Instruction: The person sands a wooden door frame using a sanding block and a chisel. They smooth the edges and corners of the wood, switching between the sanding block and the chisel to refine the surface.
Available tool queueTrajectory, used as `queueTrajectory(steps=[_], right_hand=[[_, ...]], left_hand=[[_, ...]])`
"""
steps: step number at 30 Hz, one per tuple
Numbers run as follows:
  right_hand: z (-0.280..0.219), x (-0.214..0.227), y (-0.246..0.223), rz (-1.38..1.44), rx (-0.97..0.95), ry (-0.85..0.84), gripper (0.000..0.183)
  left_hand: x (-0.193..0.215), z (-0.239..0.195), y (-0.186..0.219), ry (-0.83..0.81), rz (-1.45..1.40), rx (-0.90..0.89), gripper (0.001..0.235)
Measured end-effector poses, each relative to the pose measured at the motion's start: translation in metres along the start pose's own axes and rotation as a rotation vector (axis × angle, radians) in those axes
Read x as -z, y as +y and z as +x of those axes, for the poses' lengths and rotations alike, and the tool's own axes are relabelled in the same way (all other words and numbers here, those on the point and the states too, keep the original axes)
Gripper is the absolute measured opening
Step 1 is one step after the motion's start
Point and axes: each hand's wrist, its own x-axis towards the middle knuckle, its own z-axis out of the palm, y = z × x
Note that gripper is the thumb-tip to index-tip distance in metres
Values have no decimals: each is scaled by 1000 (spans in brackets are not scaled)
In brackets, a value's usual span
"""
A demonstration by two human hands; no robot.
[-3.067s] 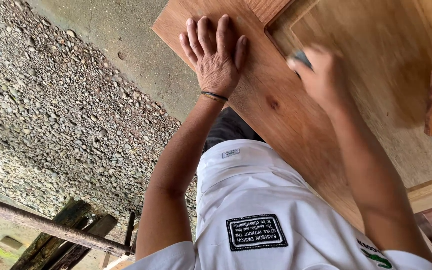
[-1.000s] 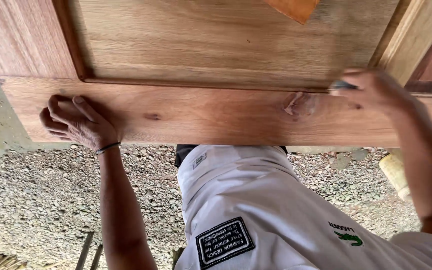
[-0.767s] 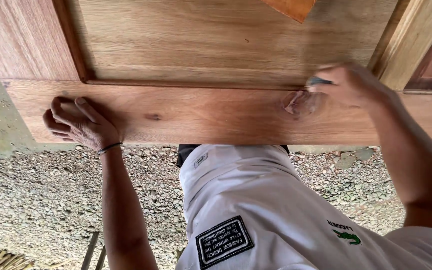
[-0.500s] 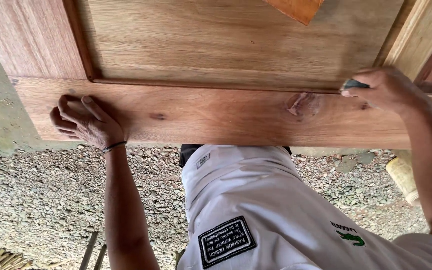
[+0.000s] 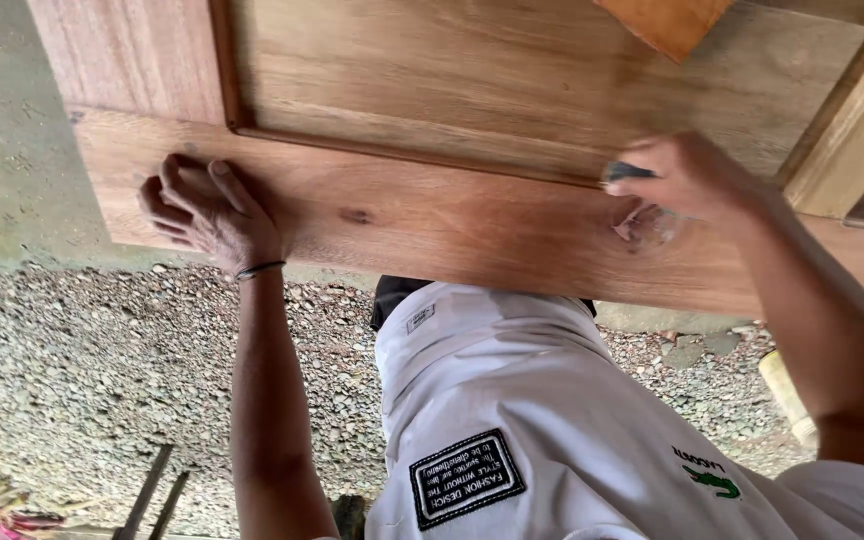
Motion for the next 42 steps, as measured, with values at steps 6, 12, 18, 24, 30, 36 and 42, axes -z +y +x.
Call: queueTrajectory(steps=[6,12,18,24,30,36,42], right_hand=[[34,-3,-54,41,204,157,29],[140,-21,-154,-73,382,149,22],[236,-43,-256,-73,358,259,23],[171,-19,-232,-215,419,194,26],[121,-4,-178,-243,106,56,30],[168,-44,-255,-369,605,745,14],[172,-90,-271,-651,402,856,18]], left_hand=[[7,3,-3,-30,-42,-60,39],[-9,4,-12,52,-52,18,42],[-10,4,-15,83,4,10,47],[-9,4,-18,32,0,-4,48],[-4,5,-13,33,-22,26,46],[-7,4,-16,35,1,23,47],[-9,4,-17,54,-20,29,47]])
